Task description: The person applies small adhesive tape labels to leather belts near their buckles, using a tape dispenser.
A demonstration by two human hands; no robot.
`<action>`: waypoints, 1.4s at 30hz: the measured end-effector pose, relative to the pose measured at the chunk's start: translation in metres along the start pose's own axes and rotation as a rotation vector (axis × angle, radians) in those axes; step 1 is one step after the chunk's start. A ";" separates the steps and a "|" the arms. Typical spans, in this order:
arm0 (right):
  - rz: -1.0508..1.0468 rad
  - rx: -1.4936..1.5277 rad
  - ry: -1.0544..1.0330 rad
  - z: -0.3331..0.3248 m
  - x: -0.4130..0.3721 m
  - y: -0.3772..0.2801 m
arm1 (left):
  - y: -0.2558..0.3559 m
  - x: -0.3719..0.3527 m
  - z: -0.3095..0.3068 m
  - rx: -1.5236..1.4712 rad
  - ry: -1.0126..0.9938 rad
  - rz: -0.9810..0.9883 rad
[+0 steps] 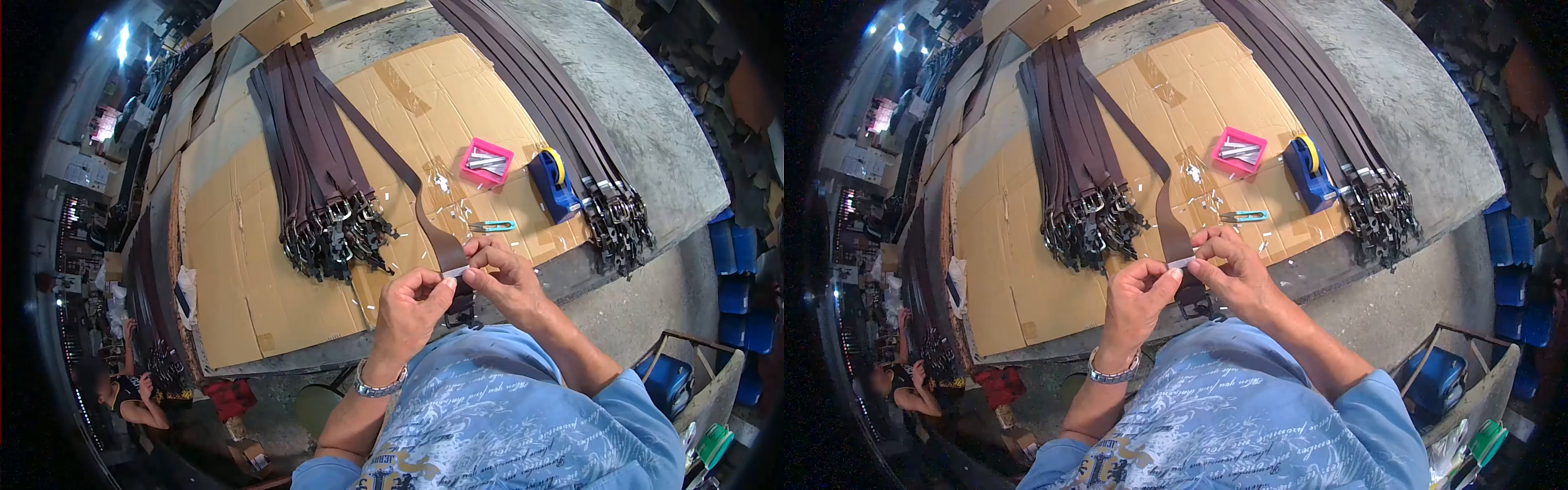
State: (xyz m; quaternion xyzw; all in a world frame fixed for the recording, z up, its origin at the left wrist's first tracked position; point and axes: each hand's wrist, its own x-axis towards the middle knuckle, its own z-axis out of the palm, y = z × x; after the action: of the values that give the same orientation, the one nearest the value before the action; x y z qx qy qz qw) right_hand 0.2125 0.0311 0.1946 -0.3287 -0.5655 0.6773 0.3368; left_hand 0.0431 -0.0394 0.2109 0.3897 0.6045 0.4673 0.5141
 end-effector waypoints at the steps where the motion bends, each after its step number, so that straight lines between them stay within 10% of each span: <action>1: -0.003 -0.002 -0.004 0.001 0.000 0.002 | -0.002 0.000 0.001 0.004 0.017 0.028; 42: -0.211 -0.609 -0.185 -0.006 0.016 -0.050 | 0.014 -0.002 0.002 0.282 0.081 0.162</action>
State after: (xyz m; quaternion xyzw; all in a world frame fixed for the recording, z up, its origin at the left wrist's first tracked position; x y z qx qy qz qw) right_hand 0.2131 0.0544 0.2420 -0.2911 -0.8009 0.4656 0.2389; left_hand 0.0458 -0.0377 0.2248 0.4865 0.6508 0.4330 0.3903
